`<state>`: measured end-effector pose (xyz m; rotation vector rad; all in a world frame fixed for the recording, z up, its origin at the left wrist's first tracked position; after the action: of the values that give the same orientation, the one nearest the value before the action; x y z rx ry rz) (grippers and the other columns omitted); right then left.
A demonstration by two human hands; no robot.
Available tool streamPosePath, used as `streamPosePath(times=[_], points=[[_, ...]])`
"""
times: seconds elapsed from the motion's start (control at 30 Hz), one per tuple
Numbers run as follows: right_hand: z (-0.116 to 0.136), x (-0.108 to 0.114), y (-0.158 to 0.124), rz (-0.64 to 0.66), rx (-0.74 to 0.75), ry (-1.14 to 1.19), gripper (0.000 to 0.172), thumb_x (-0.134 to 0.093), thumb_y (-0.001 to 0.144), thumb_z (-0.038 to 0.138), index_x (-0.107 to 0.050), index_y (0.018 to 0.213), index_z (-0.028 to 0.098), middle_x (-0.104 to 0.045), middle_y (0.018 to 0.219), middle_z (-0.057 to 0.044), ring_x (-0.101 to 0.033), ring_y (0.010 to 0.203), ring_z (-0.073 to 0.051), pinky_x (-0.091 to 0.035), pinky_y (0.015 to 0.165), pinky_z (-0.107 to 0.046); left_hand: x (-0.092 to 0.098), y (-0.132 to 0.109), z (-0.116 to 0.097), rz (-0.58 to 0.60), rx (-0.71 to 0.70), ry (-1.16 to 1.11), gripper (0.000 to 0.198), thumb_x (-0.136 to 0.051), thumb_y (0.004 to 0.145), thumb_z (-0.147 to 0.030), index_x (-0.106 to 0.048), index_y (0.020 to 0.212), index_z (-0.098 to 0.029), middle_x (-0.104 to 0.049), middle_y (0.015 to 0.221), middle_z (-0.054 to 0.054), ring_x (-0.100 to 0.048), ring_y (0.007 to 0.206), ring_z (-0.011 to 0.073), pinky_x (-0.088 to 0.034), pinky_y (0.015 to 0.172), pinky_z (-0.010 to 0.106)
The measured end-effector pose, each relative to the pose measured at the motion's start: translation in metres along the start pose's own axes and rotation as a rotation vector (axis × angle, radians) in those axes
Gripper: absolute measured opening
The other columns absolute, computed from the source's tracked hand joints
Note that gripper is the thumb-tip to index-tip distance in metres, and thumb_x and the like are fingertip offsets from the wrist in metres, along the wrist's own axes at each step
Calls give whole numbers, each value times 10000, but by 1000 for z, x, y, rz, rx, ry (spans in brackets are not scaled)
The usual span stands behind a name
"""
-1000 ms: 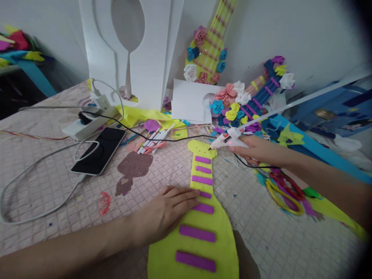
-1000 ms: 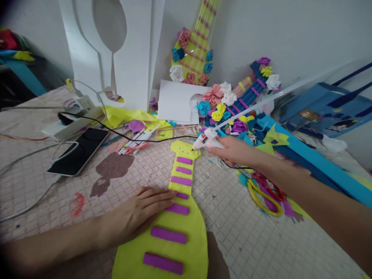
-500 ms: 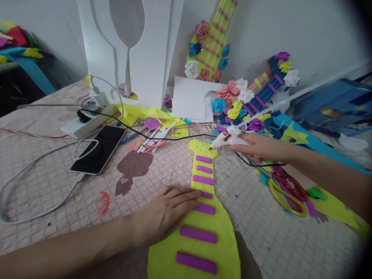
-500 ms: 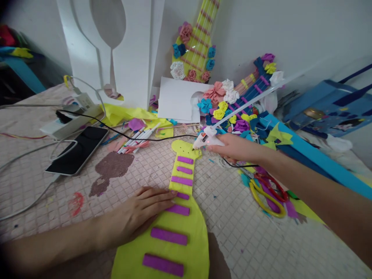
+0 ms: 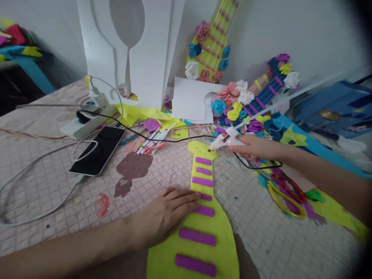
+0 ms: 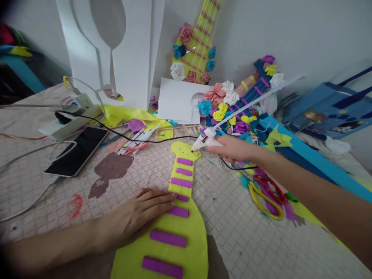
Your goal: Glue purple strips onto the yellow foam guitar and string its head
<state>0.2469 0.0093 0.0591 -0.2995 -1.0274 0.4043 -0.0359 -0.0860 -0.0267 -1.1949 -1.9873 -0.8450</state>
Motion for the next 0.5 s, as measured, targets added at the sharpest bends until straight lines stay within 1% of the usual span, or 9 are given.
streamPosePath(times=[0.07,0.13,0.23,0.33,0.4,0.5], points=[[-5,-2,-2,52,-50,1,322,-468,882,486,-414,725,210,-433,448,44,-417,379,-95,-323,401,-228,0,-1,0,-12,-2,0,501,-362,942,-149,-302,1429,-246,-446,1447,64,-414,1320,198,-358,1057,383],[-8,0,-6,61,-74,49,320,-461,883,498,-421,752,208,-430,449,45,-396,382,-93,-302,406,-230,-1,-1,0,-17,7,-1,504,-366,942,-147,-298,1431,-244,-452,1442,66,-416,1318,195,-360,1058,379],[-12,10,-16,7,-98,144,365,-470,872,537,-409,719,212,-410,454,46,-357,388,-80,-262,407,-231,-3,-2,1,-14,6,-2,505,-370,941,-147,-293,1430,-239,-452,1442,70,-417,1317,195,-360,1058,382],[-15,17,-27,-61,-119,143,444,-451,868,581,-375,636,210,-435,463,21,-386,413,-82,-280,430,-240,-4,-2,1,-7,2,6,499,-375,939,-150,-299,1425,-231,-437,1453,70,-404,1327,201,-354,1060,393],[-15,16,-32,-81,-134,119,442,-457,865,583,-385,642,208,-453,468,15,-397,424,-88,-288,437,-241,-5,-2,2,0,16,17,498,-379,937,-148,-308,1423,-230,-440,1452,69,-410,1322,204,-352,1061,398],[-12,8,-34,-95,-128,89,377,-489,860,546,-415,711,208,-455,467,32,-403,419,-95,-295,432,-234,-5,-2,2,20,25,24,491,-378,941,-154,-315,1423,-229,-439,1452,66,-414,1319,204,-348,1068,398]])
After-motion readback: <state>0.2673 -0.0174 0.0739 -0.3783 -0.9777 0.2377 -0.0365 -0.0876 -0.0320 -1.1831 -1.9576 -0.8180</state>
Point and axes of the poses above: each hand's wrist, its own y-axis towards the middle knuckle, its own x-axis out of the back of the hand, z = x × y, the point moved 2 cm from there along y, towards the middle knuckle
